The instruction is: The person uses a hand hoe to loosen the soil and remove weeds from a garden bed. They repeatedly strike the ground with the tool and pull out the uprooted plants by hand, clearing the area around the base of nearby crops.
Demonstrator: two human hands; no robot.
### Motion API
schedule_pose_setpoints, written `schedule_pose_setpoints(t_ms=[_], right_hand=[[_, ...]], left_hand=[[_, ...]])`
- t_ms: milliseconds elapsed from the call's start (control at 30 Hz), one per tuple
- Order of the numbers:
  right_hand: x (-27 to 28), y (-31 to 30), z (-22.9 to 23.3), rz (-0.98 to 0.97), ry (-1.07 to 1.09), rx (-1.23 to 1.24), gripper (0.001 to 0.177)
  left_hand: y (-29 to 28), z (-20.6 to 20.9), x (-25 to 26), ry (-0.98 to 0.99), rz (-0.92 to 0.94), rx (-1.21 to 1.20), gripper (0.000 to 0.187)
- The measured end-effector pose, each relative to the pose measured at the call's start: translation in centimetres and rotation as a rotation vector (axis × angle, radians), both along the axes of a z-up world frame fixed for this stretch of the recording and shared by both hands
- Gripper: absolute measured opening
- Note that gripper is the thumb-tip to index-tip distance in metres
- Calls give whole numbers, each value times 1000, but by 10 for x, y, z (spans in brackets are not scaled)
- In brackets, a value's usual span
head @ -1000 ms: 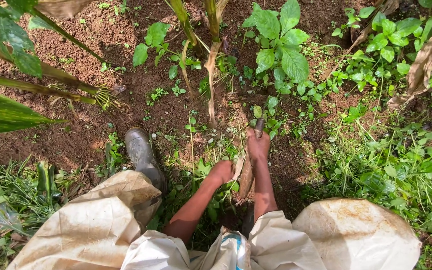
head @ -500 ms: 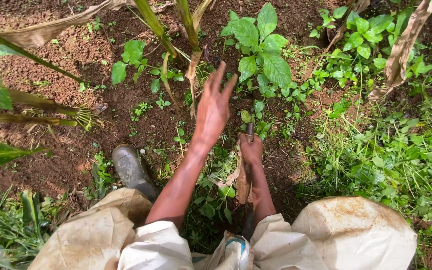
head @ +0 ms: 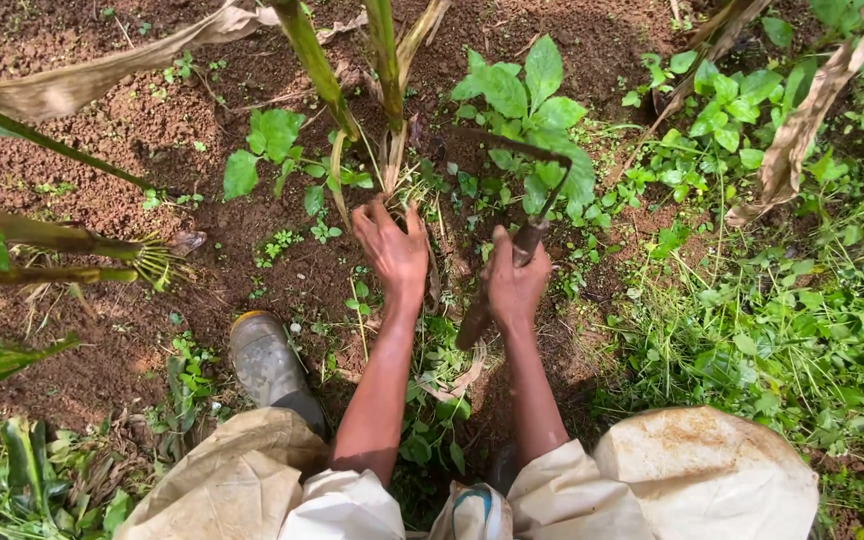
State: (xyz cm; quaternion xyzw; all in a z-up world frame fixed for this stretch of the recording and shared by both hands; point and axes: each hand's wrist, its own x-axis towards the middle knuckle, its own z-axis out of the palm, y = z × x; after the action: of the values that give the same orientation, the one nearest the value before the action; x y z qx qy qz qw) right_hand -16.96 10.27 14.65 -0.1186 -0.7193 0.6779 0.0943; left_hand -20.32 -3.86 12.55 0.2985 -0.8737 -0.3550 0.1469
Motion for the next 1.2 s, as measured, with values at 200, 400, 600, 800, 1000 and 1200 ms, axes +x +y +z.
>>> schedule_pose_setpoints(t_ms=[200,400,600,800,1000,1200], right_hand=[[-40,-48,-35,112,73,-88,9],[-22,-48,-36,179,-287,162,14],[-43,-42,-43,68,14,-14,21],[-33,-26,-102,324,-287,116,14],[-25,-24,-37,176,-170,16,17],[-17,-9,-96,151,-313,125,27]], left_hand=[[-17,-58,0,84,-11,80,24],[6,-30,27,-26,-118,209,24],[14,-18,31,-108,-89,379,26],[9,-44,29,-10,-140,378,23],[6,-94,24,35,-161,475,21],[14,-82,30,-15,-243,696,26]])
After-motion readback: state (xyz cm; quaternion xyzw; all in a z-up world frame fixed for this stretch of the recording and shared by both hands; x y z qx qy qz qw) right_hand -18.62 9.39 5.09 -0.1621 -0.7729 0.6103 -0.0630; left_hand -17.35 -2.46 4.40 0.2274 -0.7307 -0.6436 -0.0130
